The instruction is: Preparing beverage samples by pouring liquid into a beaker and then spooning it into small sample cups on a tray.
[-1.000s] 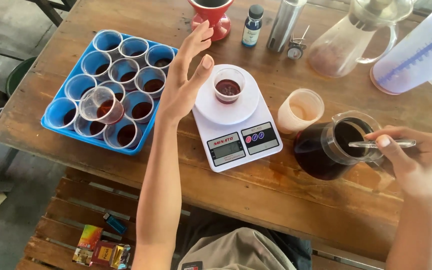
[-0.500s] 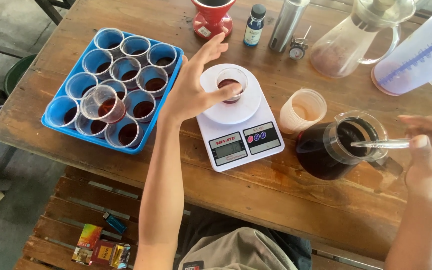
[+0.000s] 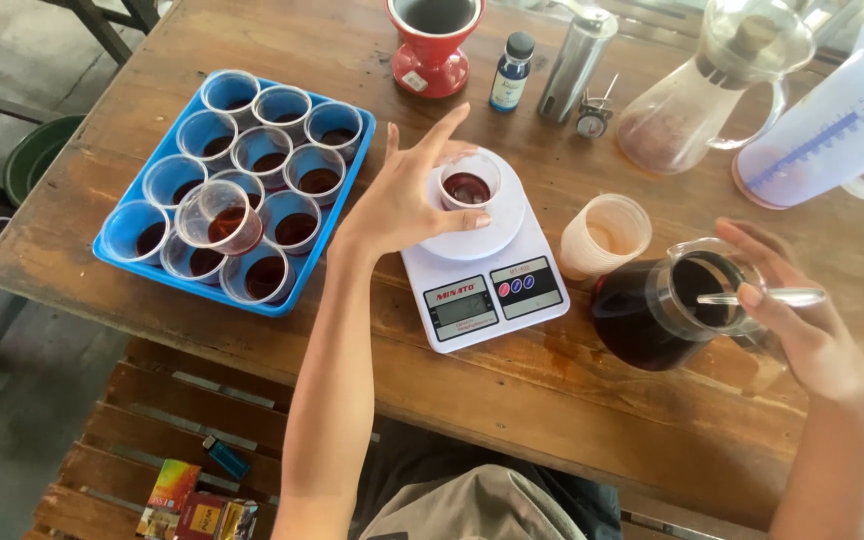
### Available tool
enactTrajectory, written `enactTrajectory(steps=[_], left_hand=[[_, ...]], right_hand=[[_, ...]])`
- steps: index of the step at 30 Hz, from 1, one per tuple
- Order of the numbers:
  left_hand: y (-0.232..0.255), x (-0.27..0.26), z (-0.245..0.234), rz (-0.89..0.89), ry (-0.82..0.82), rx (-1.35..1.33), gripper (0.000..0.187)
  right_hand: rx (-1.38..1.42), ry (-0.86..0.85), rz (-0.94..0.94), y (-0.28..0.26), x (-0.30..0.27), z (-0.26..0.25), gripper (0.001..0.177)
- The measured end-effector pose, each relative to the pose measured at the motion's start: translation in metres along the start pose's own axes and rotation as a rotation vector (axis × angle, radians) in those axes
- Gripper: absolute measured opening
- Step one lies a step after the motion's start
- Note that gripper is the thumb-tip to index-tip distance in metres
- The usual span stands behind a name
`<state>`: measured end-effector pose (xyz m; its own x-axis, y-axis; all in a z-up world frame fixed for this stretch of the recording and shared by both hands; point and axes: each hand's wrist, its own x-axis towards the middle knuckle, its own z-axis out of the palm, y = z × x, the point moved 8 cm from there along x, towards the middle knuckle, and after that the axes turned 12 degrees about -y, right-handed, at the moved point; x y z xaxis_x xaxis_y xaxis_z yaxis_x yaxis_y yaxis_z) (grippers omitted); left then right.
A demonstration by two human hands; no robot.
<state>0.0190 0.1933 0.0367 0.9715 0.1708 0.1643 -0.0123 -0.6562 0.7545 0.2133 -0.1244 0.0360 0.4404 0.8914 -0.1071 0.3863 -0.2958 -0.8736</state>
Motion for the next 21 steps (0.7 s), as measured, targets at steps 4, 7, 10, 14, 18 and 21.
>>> enactTrajectory(steps=[4, 7, 10, 14, 18, 21], left_hand=[[0.008, 0.001, 0.001, -0.024, 0.000, 0.004, 0.101], [0.012, 0.002, -0.001, -0.038, 0.025, -0.012, 0.101], [0.025, 0.002, -0.003, 0.031, 0.089, -0.029, 0.097], [0.053, 0.001, 0.003, 0.177, 0.150, -0.182, 0.092], [0.079, 0.000, 0.016, 0.337, 0.144, -0.293, 0.090], [0.091, -0.003, 0.026, 0.450, 0.085, -0.376, 0.087]], right_hand=[[-0.063, -0.055, -0.106, -0.015, 0.000, 0.004, 0.052], [-0.017, -0.005, -0.019, -0.018, -0.004, 0.003, 0.055], [-0.076, 0.036, -0.098, -0.017, -0.007, -0.001, 0.048], [-0.095, 0.156, -0.264, -0.018, -0.016, -0.011, 0.049], [-0.217, 0.310, -0.337, -0.019, -0.028, -0.022, 0.048], [-0.009, 0.381, -0.275, 0.016, -0.034, -0.037, 0.045]])
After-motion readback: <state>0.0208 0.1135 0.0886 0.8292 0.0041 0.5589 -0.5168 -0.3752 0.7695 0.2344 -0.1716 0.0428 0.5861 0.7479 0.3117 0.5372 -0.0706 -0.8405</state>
